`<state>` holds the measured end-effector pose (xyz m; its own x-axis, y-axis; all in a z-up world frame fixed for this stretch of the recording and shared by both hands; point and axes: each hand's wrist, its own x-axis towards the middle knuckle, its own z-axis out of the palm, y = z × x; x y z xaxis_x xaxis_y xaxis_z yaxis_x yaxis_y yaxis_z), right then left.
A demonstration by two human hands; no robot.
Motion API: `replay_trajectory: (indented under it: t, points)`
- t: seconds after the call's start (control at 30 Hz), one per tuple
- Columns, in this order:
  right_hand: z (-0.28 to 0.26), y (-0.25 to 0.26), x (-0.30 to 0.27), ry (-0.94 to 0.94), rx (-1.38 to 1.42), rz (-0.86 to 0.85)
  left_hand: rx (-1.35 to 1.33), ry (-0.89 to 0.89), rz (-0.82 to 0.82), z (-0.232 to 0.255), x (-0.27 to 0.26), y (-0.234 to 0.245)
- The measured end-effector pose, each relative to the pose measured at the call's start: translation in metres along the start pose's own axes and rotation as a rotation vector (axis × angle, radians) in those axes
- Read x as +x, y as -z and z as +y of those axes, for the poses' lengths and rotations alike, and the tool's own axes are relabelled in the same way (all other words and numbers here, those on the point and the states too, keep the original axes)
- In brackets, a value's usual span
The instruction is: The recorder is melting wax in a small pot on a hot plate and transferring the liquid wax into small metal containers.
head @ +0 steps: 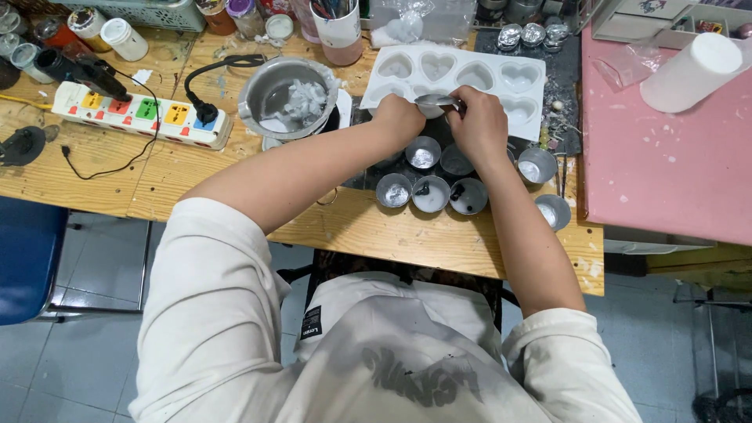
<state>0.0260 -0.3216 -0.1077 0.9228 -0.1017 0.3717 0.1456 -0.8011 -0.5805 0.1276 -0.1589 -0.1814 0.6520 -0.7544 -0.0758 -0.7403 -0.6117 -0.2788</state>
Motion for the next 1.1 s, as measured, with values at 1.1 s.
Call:
replay_trajectory:
  t: [1.1]
  points:
    - [0.017, 0.003, -0.012, 0.179, 0.173, -0.125, -0.069, 0.434, 0.248, -0.129, -0.164, 0.111]
